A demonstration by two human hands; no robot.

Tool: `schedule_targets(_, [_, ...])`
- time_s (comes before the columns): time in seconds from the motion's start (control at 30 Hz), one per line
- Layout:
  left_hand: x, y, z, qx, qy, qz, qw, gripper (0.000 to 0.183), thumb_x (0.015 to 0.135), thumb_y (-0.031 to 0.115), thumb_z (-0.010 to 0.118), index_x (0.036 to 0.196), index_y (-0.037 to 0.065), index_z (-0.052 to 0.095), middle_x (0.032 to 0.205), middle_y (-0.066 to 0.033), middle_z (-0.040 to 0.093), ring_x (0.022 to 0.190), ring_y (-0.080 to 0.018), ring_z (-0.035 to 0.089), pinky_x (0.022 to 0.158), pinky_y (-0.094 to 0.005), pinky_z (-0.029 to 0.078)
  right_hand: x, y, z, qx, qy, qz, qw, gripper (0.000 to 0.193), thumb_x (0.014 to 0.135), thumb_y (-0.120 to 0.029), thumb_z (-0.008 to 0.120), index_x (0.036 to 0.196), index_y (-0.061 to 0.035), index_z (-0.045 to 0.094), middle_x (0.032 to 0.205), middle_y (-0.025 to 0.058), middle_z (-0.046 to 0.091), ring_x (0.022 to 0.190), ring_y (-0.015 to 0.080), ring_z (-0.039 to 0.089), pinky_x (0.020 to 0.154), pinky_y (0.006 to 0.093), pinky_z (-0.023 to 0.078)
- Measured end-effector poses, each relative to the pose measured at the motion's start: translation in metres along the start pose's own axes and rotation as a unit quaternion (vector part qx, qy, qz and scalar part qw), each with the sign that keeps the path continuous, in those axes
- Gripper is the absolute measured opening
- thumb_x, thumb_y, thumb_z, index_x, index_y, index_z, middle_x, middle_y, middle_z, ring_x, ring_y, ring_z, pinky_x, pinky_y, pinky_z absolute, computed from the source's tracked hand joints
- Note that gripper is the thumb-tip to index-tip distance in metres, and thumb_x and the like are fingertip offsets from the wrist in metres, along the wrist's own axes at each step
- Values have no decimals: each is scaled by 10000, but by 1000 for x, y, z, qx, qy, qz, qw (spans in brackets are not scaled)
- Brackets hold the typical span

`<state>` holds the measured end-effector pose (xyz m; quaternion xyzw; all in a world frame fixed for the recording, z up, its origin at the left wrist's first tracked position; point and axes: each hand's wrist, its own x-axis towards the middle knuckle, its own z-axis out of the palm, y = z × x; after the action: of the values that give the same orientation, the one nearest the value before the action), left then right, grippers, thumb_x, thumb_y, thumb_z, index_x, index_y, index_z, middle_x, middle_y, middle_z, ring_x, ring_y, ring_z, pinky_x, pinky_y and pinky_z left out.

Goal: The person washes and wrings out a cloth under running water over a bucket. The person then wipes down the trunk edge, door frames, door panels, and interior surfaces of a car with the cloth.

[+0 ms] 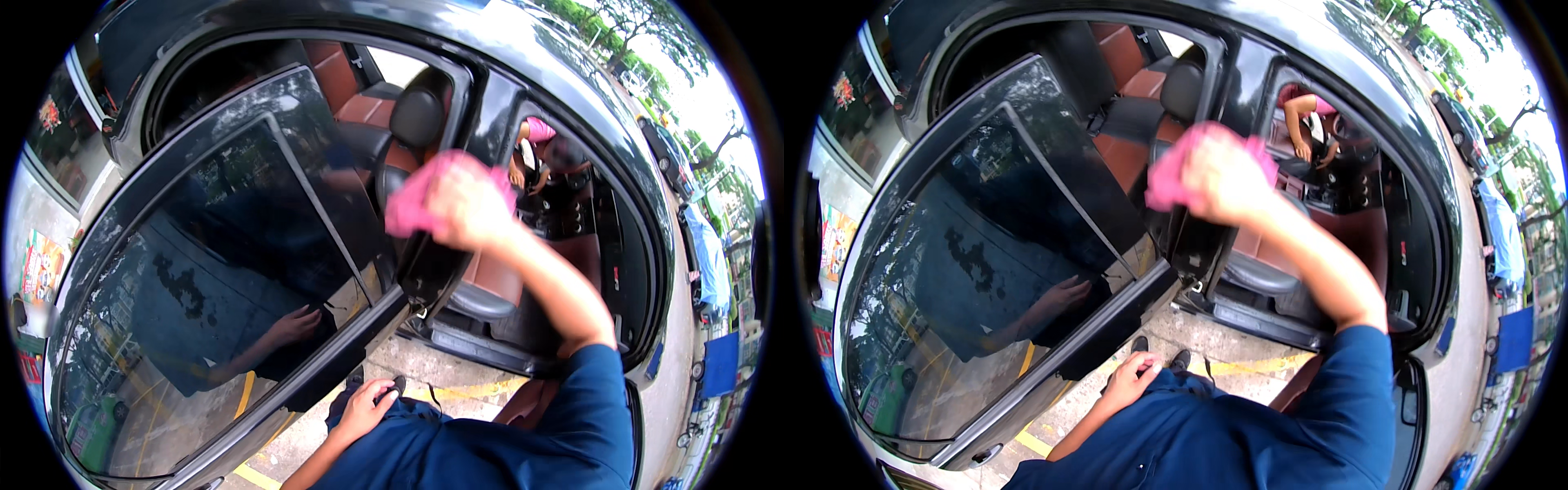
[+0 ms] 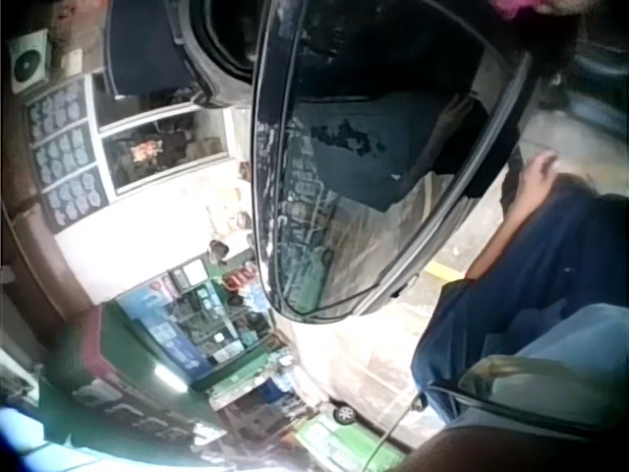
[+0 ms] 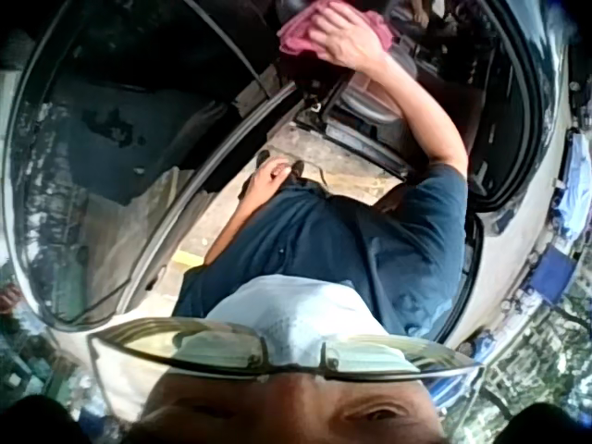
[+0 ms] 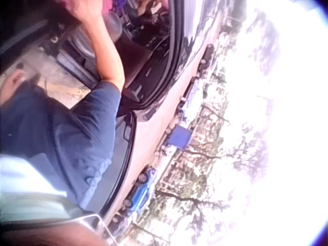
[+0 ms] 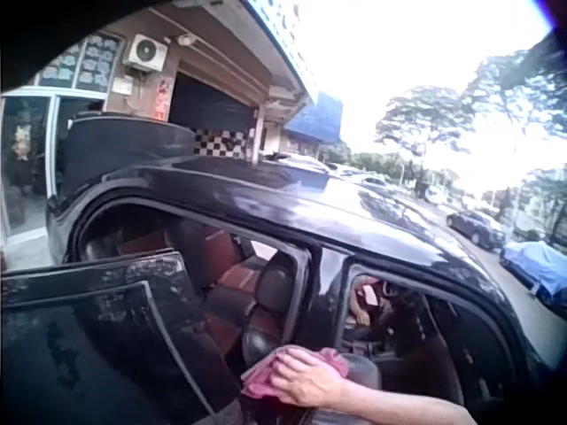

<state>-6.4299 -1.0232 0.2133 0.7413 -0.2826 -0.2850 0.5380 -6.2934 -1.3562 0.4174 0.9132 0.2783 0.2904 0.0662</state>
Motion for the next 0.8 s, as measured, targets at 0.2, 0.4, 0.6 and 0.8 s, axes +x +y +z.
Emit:
schedule_targets(0.2, [7,0,5,-8,-16,2,1000,261,864,187,635,1072,35,596,1015,-125,617,909,-234,640,730,-309,517,68,62,-61,-243,54,68,966,282,658,-273,670,868,-96,606,983,74,582,1048,263,522,1016,420,337])
schedule_targets(0.4, [11,5,7,5,-21,2,1000,268,865,194,632,1074,31,595,1018,-121,617,907,-234,638,753,-311,510,-93,-48,71,-45,-81,-31,995,453,658,-277,643,1080,-120,586,1273,110,501,1278,302,385,1121,515,195])
schedule_targets(0.6, [1,-5,8,5,-7,-23,1000,259,864,181,633,1069,28,595,995,-118,620,909,-227,637,768,-307,512,-198,-107,138,-3,-282,-109,953,554,813,-274,479,1322,-58,448,1456,78,344,1369,186,270,1163,378,123])
schedule_targets(0.8, [4,8,11,12,-36,-3,999,264,865,185,630,1070,22,596,990,-121,618,916,-234,637,755,-309,512,-172,-35,82,62,-94,-69,991,460,788,-231,502,1223,-98,569,1363,60,478,1297,209,404,1128,369,250])
